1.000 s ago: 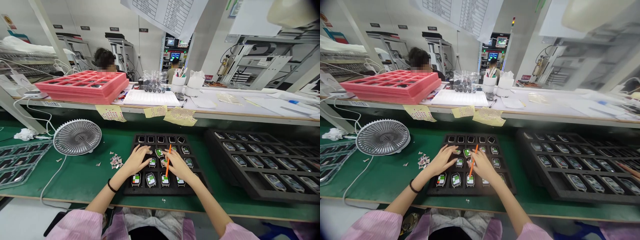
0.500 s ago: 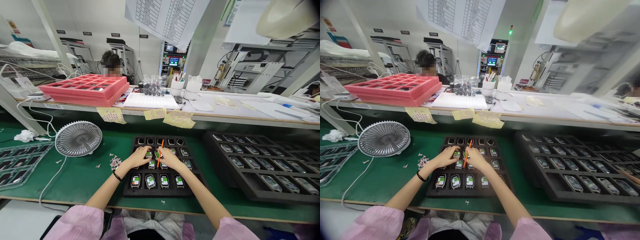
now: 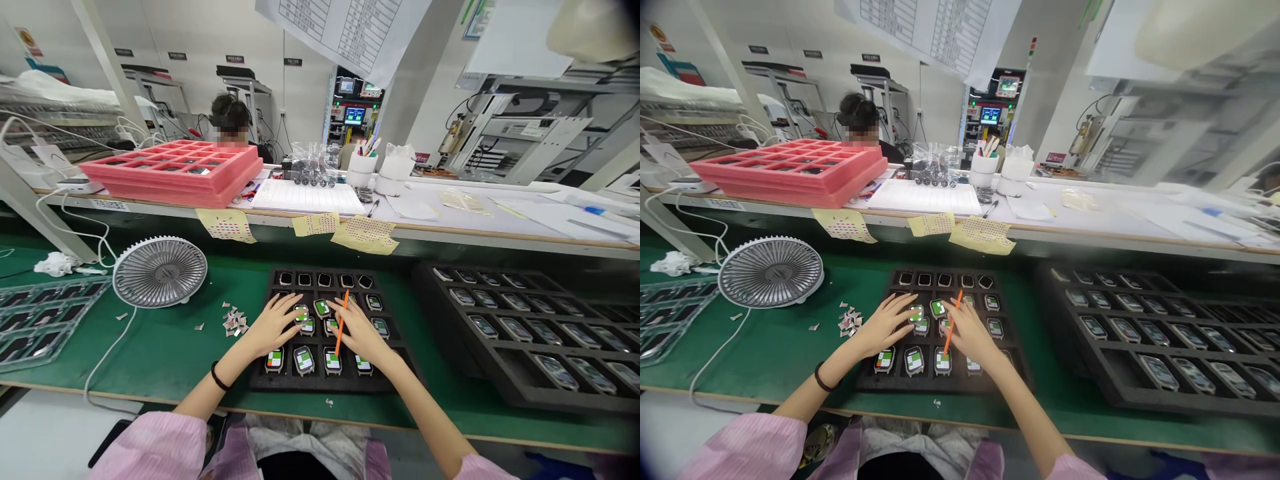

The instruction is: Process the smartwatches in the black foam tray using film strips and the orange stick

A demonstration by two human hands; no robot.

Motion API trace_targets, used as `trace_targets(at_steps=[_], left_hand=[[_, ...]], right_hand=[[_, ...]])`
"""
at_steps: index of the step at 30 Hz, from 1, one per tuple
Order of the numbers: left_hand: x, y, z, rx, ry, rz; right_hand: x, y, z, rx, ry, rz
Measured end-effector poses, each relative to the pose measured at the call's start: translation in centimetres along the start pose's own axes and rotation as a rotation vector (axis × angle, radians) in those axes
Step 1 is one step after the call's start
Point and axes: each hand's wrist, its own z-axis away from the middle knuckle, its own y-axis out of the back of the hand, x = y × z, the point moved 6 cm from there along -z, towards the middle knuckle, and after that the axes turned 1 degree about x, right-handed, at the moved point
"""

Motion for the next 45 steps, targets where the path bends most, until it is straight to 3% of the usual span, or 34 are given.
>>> trace_targets(at_steps=[10,22,30,45], left_hand=[[0.6,-0.5,0.2,-0.062,0.005,-0.033],[-0.5,-0.3,-0.9,-0.021,0.06,-0.081],[-1.2,-0.1,0.7,0.031,0.059,-0.136],[0.5,-0.2,2.3,0.02,-0.042,-0.134]], right_hand=[[0.0,-0.6,0.8,-0.032,-0.007,0.071],[-0.1,-0.9,-1.2,-0.053,-0.002,0.057],[-1.0,-1.3,-1.3,-0.035,0.065,0.068],[-1.1,-0.6,0.8,-0.009,0.025,0.054]])
